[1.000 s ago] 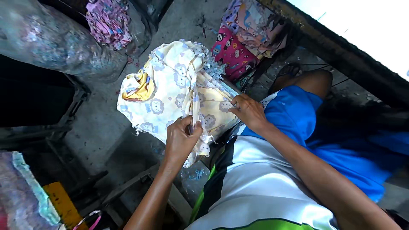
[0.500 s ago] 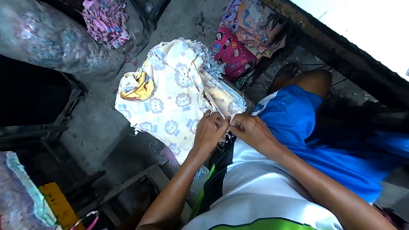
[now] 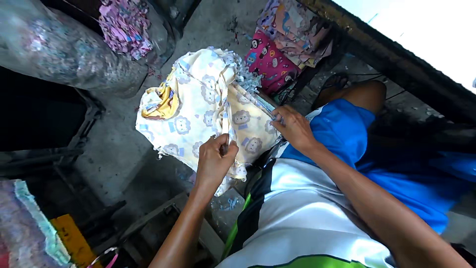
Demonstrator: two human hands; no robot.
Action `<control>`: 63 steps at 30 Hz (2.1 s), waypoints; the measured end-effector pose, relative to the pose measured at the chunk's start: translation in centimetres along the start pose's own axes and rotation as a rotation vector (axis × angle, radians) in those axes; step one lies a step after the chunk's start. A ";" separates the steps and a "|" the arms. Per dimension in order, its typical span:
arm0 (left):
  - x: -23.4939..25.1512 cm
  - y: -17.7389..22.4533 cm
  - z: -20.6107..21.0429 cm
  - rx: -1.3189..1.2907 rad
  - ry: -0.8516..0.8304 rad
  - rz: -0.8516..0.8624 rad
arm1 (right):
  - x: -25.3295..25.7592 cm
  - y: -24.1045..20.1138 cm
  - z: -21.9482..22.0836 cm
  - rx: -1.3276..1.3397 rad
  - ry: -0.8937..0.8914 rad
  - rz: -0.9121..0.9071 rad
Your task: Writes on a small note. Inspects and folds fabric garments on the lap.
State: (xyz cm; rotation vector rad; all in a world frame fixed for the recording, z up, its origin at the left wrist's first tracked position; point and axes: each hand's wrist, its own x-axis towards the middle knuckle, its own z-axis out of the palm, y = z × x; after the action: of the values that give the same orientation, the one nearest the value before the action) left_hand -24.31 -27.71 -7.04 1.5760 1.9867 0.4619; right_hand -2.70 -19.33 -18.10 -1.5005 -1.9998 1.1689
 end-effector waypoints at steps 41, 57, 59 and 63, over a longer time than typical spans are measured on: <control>0.1 -0.5 0.3 -0.035 0.045 0.021 | -0.4 -0.8 0.5 -0.041 -0.005 0.040; 0.6 -0.3 2.8 0.138 -0.160 0.135 | 0.5 -0.6 0.9 -0.043 -0.038 0.052; 0.5 -0.3 2.9 0.143 -0.164 0.130 | 0.1 -0.5 1.1 -0.046 0.019 -0.031; 0.7 0.0 3.5 0.151 -0.218 0.108 | -2.4 -1.4 0.1 0.059 0.055 -0.114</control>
State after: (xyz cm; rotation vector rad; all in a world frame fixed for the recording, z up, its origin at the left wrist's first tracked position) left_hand -22.28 -27.27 -10.00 1.7522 1.8129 0.1743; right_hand -2.73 -21.66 -16.62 -1.3570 -1.9689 1.1186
